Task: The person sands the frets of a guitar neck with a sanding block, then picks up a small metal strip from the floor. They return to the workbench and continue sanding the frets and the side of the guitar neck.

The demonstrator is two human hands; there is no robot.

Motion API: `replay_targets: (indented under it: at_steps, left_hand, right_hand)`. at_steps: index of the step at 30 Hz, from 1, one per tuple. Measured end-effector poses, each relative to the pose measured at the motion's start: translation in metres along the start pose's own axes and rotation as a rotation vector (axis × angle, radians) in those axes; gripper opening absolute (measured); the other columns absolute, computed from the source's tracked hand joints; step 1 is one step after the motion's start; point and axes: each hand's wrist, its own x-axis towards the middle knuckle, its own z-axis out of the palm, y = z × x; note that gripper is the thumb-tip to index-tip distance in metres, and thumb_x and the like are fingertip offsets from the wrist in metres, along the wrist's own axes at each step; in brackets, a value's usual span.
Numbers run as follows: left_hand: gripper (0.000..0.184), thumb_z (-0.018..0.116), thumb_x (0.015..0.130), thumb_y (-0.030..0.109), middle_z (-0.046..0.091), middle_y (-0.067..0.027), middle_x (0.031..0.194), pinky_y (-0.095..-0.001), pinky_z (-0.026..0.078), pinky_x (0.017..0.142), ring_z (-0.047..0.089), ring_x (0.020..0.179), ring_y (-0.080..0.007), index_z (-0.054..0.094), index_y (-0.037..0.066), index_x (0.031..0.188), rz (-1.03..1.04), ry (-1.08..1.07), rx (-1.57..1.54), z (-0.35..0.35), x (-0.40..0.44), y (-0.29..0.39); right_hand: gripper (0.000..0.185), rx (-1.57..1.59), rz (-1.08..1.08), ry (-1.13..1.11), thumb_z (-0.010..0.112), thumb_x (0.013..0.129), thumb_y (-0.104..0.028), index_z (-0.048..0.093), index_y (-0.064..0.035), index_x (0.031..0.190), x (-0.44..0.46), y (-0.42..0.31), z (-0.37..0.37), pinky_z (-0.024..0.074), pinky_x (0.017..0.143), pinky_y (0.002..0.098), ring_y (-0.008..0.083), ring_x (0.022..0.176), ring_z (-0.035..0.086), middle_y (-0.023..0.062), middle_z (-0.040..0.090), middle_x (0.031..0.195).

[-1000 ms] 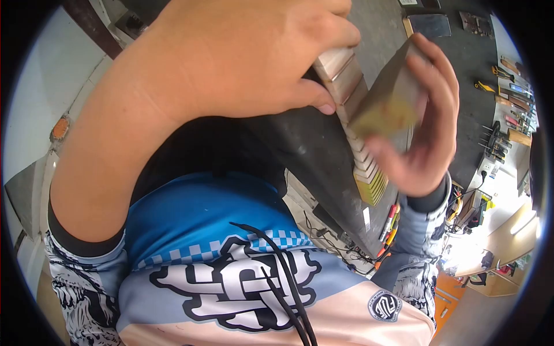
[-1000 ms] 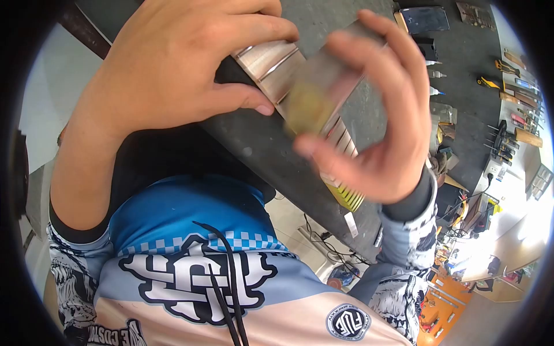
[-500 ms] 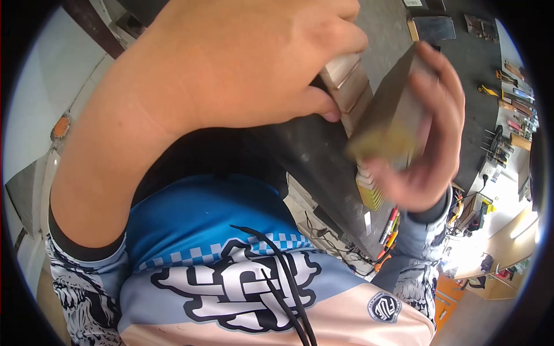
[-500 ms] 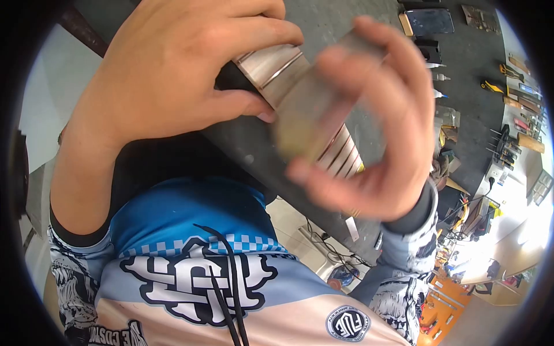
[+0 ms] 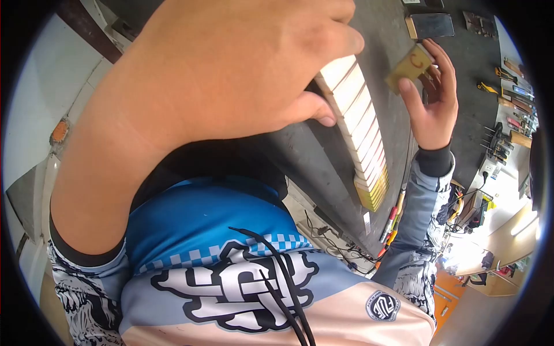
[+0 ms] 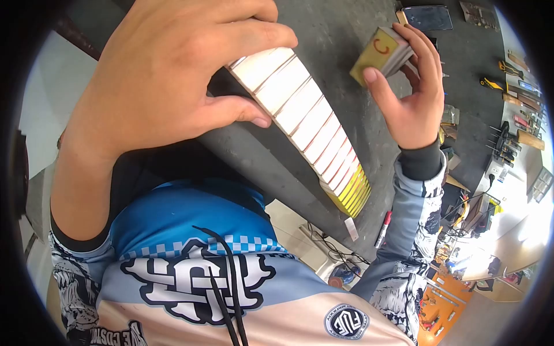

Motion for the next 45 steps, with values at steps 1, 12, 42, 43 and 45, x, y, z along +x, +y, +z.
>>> replay_targets:
  at_steps: [1,12,42,43,45]
  left_hand:
    - [0.052,0.084,0.076,0.044,0.067,-0.0054,0.106,-0.0505,0.040,0.108,0.063,0.110,-0.0247,0.073,0.008,0.112,-0.004,0.002,-0.006,0.000,-0.001,0.000]
    - [0.053,0.084,0.074,0.044,0.067,-0.0052,0.107,-0.0510,0.040,0.109,0.063,0.111,-0.0248,0.073,0.009,0.113,-0.028,-0.001,-0.022,0.007,0.000,0.005]
    - [0.058,0.085,0.070,0.043,0.066,-0.0048,0.111,-0.0525,0.038,0.110,0.062,0.113,-0.0252,0.073,0.011,0.116,-0.047,-0.099,-0.088,0.025,0.041,0.033]
    - [0.058,0.085,0.070,0.043,0.066,-0.0048,0.111,-0.0526,0.038,0.110,0.062,0.113,-0.0252,0.073,0.011,0.116,-0.052,-0.107,-0.095,0.024,0.037,0.036]
    - [0.059,0.085,0.069,0.043,0.066,-0.0048,0.111,-0.0527,0.038,0.110,0.062,0.113,-0.0252,0.073,0.011,0.117,-0.053,-0.130,-0.114,0.024,0.042,0.043]
  right_hand:
    - [0.069,0.114,-0.004,-0.002,0.083,0.084,-0.020,0.053,-0.0018,0.144,-0.003,-0.005,0.002,0.0534,0.101,0.0385,0.0262,0.126,0.060,0.0144,0.051,0.148]
    - [0.095,0.052,-0.367,-0.142,0.088,0.077,-0.048,0.047,0.0055,0.145,-0.001,-0.058,-0.002,0.0433,0.111,0.0476,0.0413,0.137,0.050,0.0388,0.040,0.150]
    - [0.102,0.060,-0.266,-0.217,0.091,0.071,-0.056,0.041,-0.0142,0.150,-0.039,-0.089,-0.028,0.0530,0.104,0.0554,0.0497,0.135,0.048,0.0378,0.033,0.152]
    - [0.103,0.069,-0.255,-0.218,0.091,0.071,-0.056,0.041,-0.0145,0.150,-0.043,-0.092,-0.027,0.0526,0.105,0.0555,0.0500,0.136,0.047,0.0377,0.033,0.152]
    - [0.104,-0.009,-0.168,-0.271,0.091,0.071,-0.057,0.040,-0.0147,0.151,-0.038,-0.090,-0.050,0.0510,0.106,0.0560,0.0507,0.137,0.046,0.0373,0.032,0.152]
